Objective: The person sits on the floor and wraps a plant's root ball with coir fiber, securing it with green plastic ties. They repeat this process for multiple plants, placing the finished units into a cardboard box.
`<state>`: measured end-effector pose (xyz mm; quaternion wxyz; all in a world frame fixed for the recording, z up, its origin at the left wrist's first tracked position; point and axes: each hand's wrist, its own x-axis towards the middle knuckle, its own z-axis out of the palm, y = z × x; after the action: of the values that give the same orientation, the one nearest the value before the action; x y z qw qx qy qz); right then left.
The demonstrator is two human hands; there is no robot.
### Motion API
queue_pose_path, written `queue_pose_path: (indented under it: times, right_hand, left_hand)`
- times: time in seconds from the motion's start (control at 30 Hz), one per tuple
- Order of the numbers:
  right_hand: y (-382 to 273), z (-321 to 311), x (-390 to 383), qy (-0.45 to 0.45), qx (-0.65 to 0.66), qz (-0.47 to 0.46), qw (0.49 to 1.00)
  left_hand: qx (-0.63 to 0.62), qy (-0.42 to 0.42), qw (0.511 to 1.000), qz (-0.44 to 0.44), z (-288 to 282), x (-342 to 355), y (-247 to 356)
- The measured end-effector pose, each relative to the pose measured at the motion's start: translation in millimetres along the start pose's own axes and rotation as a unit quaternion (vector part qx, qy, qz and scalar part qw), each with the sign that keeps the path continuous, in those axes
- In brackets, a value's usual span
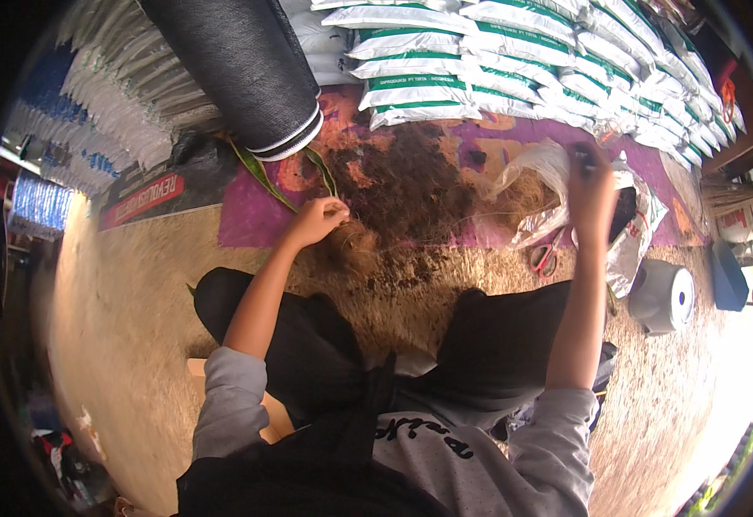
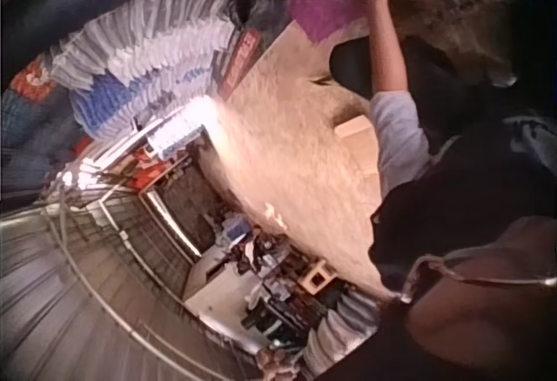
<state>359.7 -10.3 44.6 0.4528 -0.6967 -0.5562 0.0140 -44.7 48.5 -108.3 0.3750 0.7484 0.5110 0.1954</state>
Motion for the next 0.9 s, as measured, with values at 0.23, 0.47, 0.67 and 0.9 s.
queue_pose_path:
  times: [0.23,0.47,0.67,0.9]
  right_hand:
    - [20,-39,16,0.112,-0.083,0.022,0.990]
    - [28,-50,-3,0.043,0.029,0.036,0.998]
    - [31,-61,-12,0.025,0.040,0.094,0.994]
    - [42,-62,-15,0.022,-0.001,0.064,0.998]
  left_hand:
    - [0.038,-0.075,0.907,-0.413,56,-28,-155]
    - [-0.193,-0.004,0.812,-0.551,112,-40,-119]
    - [-0.199,0.022,0.776,-0.598,122,-25,-115]
    - [-0.246,-0.005,0.776,-0.581,128,-5,-87]
